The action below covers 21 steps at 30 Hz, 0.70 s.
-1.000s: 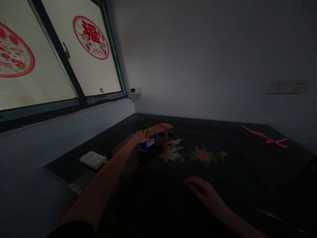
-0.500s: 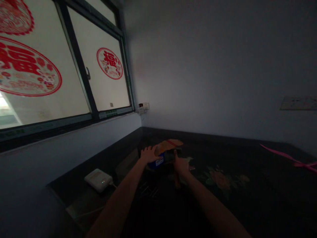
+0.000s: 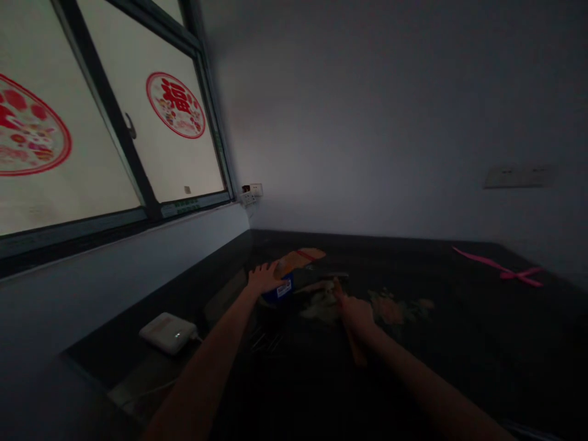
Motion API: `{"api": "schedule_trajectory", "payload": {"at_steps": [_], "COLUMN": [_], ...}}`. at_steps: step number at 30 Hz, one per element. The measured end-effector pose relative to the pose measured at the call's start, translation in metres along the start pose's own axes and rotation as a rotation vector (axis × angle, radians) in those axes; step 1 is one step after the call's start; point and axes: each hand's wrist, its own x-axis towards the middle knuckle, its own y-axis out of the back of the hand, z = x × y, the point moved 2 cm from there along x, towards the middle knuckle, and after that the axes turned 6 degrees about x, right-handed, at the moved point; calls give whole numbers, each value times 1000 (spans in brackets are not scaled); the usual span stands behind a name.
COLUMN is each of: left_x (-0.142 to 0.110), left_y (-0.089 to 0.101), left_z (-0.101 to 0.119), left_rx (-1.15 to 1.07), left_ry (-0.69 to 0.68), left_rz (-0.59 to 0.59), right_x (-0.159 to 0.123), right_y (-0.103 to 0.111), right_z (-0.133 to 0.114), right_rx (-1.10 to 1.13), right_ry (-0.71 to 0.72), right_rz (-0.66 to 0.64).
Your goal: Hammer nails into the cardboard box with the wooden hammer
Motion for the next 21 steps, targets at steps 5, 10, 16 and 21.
{"api": "schedule_trajectory", "payload": {"at_steps": [5,10,16,21], "left_x": [2,5,8,1], "left_y": [1,0,-1,4], "left_z": [1,1,2,23], "left_rx": [14,49,89,140], "left_ry": [-20,-22,-41,-112], "left_rz": [-3,-18,-39,-43], "right_x": [-59,-124,-182,-197], "right_y": [11,24,30,30], "right_z": [62,120,173,190], "right_rx": [-30,-64,-79,-45], "right_ry": [-69,-148,-309,-380], "right_rz": [-3,-61,-52,-44]}}
